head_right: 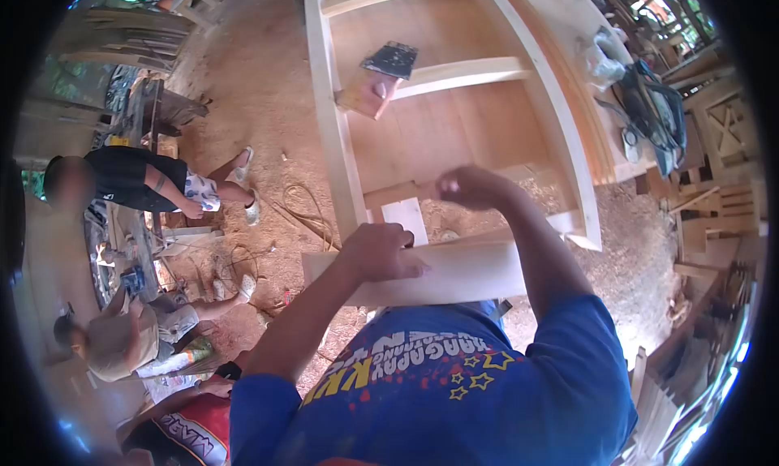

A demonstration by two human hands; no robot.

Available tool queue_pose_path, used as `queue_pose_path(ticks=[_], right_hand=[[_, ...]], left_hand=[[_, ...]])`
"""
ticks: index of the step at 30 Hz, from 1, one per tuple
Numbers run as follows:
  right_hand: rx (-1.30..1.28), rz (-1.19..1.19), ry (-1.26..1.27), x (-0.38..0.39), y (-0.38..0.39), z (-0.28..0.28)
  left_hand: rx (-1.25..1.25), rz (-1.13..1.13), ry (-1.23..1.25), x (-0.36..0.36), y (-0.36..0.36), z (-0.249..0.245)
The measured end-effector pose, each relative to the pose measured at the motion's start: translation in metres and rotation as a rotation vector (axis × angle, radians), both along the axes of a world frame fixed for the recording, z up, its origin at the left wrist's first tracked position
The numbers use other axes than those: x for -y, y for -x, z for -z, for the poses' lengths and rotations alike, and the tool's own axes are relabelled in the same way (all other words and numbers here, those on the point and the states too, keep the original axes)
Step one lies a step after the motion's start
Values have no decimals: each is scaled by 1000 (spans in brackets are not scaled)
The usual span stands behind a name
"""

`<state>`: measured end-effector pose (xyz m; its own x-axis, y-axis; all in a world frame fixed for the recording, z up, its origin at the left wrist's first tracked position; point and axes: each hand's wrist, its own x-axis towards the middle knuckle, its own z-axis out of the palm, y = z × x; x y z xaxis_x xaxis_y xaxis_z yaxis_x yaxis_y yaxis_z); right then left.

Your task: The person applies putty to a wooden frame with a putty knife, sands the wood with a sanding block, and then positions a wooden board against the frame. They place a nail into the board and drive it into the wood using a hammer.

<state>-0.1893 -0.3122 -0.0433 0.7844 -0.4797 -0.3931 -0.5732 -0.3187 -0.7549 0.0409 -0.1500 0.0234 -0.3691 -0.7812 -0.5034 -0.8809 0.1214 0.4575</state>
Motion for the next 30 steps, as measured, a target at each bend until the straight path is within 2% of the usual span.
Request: queue_pose_path(ticks=[1,3,5,7,10,12,16,19,22,26,30], right_hand=[[-139,-50,-123,-17,15,-6],[-149,-66,-127,-48,36,-15],[-111,-77,-80,-61,50,-13],[-256,-85,11,-70,40,-31],[-230,-18,181,-96,40,-38],[-158,-37,325,-111,44,-46],[-106,-25,410,-114,55,-50],[-154,-48,407,-110,68,-55],[-302,-126,162,-94,75,-76],[-66,1,350,-81,97,-119],[179,65,755,-65,108,-150]], left_hand=[[-11,-4,15,-4,-1,4],[-36,29,57,-3,-2,17],[-2,27,-9,3,2,13],[72,22,-96,6,8,4],[146,21,-52,2,11,13],[100,-21,-96,4,12,9],[80,-73,-88,2,18,0],[126,-69,-31,1,29,-27],[156,-50,94,-3,33,-41],[87,-10,447,-2,35,-72],[97,-14,795,14,46,-89]])
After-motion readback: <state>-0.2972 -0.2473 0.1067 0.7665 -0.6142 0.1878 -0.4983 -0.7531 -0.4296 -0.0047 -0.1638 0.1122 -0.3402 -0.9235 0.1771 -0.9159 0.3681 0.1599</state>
